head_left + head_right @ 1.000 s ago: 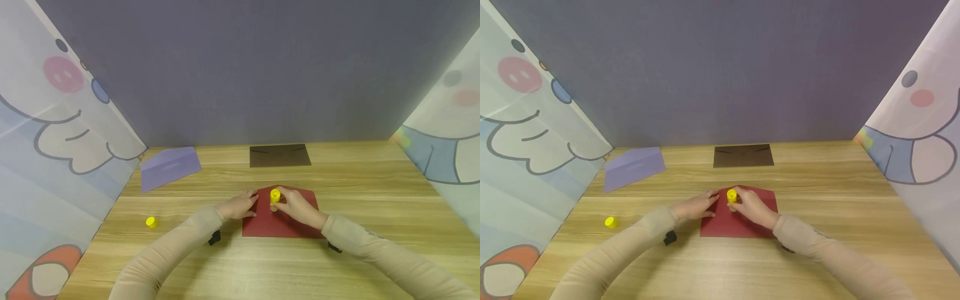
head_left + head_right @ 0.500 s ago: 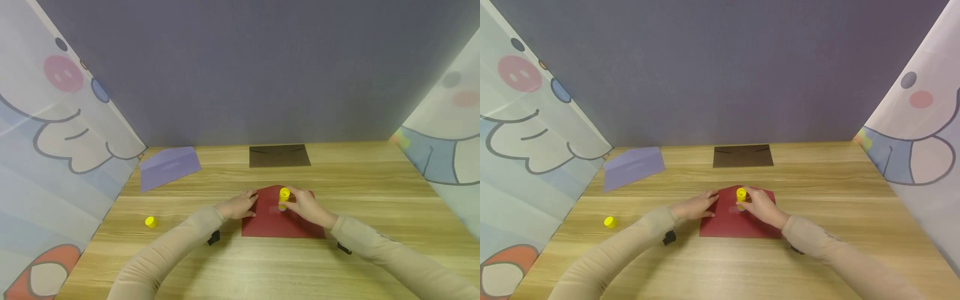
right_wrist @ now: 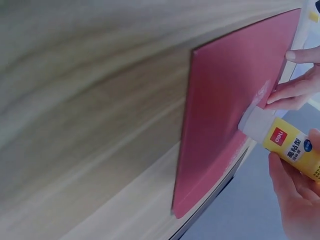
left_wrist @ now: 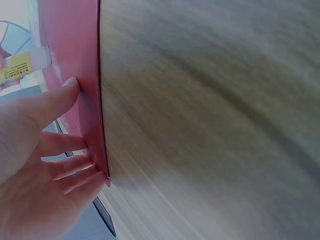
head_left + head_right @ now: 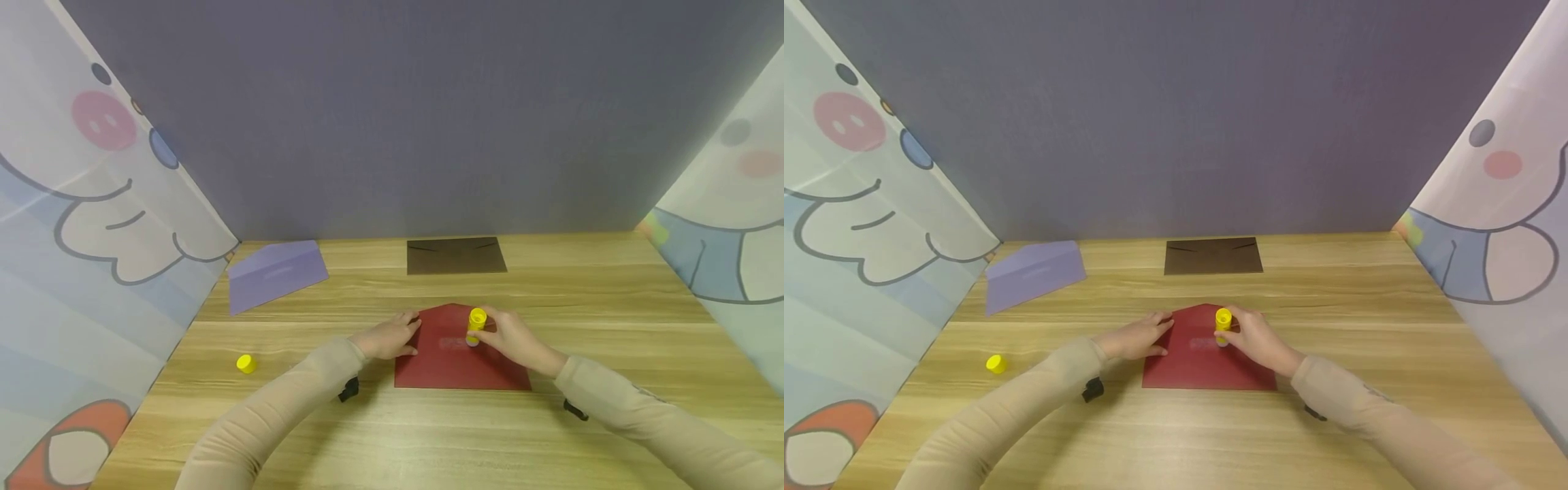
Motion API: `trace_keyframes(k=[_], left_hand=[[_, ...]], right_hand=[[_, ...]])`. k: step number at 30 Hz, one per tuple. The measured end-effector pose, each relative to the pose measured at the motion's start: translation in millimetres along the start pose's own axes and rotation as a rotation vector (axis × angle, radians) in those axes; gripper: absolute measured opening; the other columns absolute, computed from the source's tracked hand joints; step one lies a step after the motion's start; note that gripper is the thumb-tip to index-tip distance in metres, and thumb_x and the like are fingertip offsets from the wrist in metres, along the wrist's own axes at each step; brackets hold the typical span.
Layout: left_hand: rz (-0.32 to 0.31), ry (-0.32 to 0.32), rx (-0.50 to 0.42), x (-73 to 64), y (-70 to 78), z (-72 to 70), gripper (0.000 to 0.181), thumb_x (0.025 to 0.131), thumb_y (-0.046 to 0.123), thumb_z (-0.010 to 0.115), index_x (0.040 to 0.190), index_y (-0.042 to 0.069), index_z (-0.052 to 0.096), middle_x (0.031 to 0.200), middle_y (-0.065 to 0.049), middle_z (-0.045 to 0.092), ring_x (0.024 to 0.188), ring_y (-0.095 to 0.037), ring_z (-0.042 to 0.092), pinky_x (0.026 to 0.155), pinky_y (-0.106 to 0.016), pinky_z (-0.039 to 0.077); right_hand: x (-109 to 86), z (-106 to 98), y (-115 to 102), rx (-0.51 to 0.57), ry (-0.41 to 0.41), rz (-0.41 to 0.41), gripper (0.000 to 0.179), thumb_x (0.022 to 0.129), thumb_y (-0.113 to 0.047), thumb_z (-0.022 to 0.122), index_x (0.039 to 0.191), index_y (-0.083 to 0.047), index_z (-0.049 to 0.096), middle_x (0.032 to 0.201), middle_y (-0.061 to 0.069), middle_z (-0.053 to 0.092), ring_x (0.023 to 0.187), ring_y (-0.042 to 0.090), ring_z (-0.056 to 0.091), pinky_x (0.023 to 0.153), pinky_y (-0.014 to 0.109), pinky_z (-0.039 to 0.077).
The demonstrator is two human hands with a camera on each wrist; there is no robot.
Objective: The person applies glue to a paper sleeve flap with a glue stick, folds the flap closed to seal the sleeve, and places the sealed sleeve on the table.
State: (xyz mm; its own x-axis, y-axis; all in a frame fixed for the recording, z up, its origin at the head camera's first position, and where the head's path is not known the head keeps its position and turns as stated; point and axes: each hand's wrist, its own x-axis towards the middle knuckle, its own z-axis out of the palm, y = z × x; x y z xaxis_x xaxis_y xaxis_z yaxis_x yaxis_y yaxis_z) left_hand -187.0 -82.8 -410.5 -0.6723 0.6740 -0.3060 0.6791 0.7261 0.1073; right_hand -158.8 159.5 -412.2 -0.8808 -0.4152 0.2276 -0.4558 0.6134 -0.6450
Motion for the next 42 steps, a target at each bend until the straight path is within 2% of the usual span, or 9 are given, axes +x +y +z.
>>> trace_keyframes(k=[6,11,17,24,25,31,32,36,42], left_hand=[[0.002,-0.001,-0.004,-0.6,0.6,0.0,0.062,0.088,0.032,0.053,0.133,-0.005,0.033,0.141,-0.02,0.023,0.13,-0.03,0.022,0.105,-0.034,0.025],[0.004,-0.002,0.012,-0.7,1.4,1.0,0.062,0.088,0.033,0.053,0.133,-0.004,0.034,0.14,-0.019,0.024,0.13,-0.03,0.023,0.105,-0.033,0.025],[0.003,0.004,0.005,-0.6,1.3,1.4,0.062,0.087,0.033,0.053,0.133,-0.005,0.034,0.14,-0.02,0.025,0.129,-0.03,0.024,0.105,-0.034,0.025],[0.0,0.009,0.003,-0.4,1.5,0.5,0.061,0.087,0.032,0.054,0.132,-0.005,0.035,0.14,-0.019,0.026,0.129,-0.029,0.025,0.105,-0.034,0.026],[0.016,0.029,0.004,8.9,-8.7,16.1,0.063,0.088,0.035,0.052,0.134,-0.003,0.033,0.141,-0.019,0.023,0.13,-0.028,0.023,0.106,-0.033,0.024],[0.028,0.039,-0.01,10.6,-10.6,17.4,0.061,0.088,0.033,0.052,0.133,-0.005,0.034,0.14,-0.019,0.025,0.129,-0.028,0.024,0.105,-0.032,0.026],[0.013,0.021,-0.01,1.3,-0.6,1.6,0.059,0.088,0.029,0.054,0.131,-0.006,0.036,0.139,-0.02,0.027,0.128,-0.029,0.027,0.103,-0.033,0.028],[0.011,0.027,0.011,-0.7,0.7,0.3,0.06,0.087,0.031,0.054,0.131,-0.006,0.036,0.138,-0.02,0.028,0.127,-0.029,0.028,0.103,-0.034,0.03],[0.009,0.019,0.001,-1.7,0.9,-1.5,0.06,0.087,0.031,0.054,0.131,-0.006,0.035,0.139,-0.02,0.027,0.128,-0.03,0.027,0.103,-0.034,0.028]], right_hand=[[1.9,-1.4,-1.9,0.035,-0.034,0.016,0.024,0.076,-0.008,0.068,0.094,0.001,0.055,0.081,0.005,0.063,0.077,0.024,0.063,0.064,0.025,0.053],[2.5,-1.3,-4.0,0.05,-0.051,-0.02,0.022,0.076,-0.006,0.068,0.093,0.002,0.056,0.084,0.008,0.063,0.077,0.023,0.063,0.063,0.023,0.053],[2.8,1.2,-6.0,0.016,-0.032,-0.057,0.024,0.074,-0.005,0.069,0.093,0.003,0.057,0.083,0.009,0.064,0.076,0.023,0.063,0.062,0.021,0.052],[10.1,10.2,-16.3,-0.05,-0.018,-0.055,0.027,0.07,-0.01,0.073,0.091,-0.002,0.058,0.078,0.0,0.061,0.068,0.012,0.056,0.061,0.026,0.051],[11.8,12.4,-18.2,-0.046,-0.023,-0.058,0.026,0.07,-0.01,0.073,0.091,-0.003,0.058,0.078,0.0,0.061,0.068,0.012,0.056,0.062,0.027,0.051],[21.4,22.7,-27.5,-0.028,-0.041,-0.078,0.027,0.072,-0.012,0.073,0.092,-0.005,0.056,0.079,-0.001,0.061,0.068,0.011,0.057,0.062,0.025,0.051],[22.4,23.6,-28.6,-0.029,-0.042,-0.078,0.027,0.072,-0.013,0.073,0.092,-0.005,0.056,0.079,0.0,0.061,0.068,0.011,0.057,0.062,0.026,0.051],[23.3,25.6,-30.6,-0.03,-0.045,-0.068,0.027,0.073,-0.013,0.072,0.092,-0.004,0.056,0.081,0.002,0.063,0.072,0.015,0.06,0.065,0.031,0.052],[20.1,24.3,-27.2,-0.032,-0.035,-0.034,0.027,0.074,-0.014,0.071,0.094,-0.005,0.055,0.082,0.002,0.063,0.071,0.014,0.059,0.065,0.03,0.052]])
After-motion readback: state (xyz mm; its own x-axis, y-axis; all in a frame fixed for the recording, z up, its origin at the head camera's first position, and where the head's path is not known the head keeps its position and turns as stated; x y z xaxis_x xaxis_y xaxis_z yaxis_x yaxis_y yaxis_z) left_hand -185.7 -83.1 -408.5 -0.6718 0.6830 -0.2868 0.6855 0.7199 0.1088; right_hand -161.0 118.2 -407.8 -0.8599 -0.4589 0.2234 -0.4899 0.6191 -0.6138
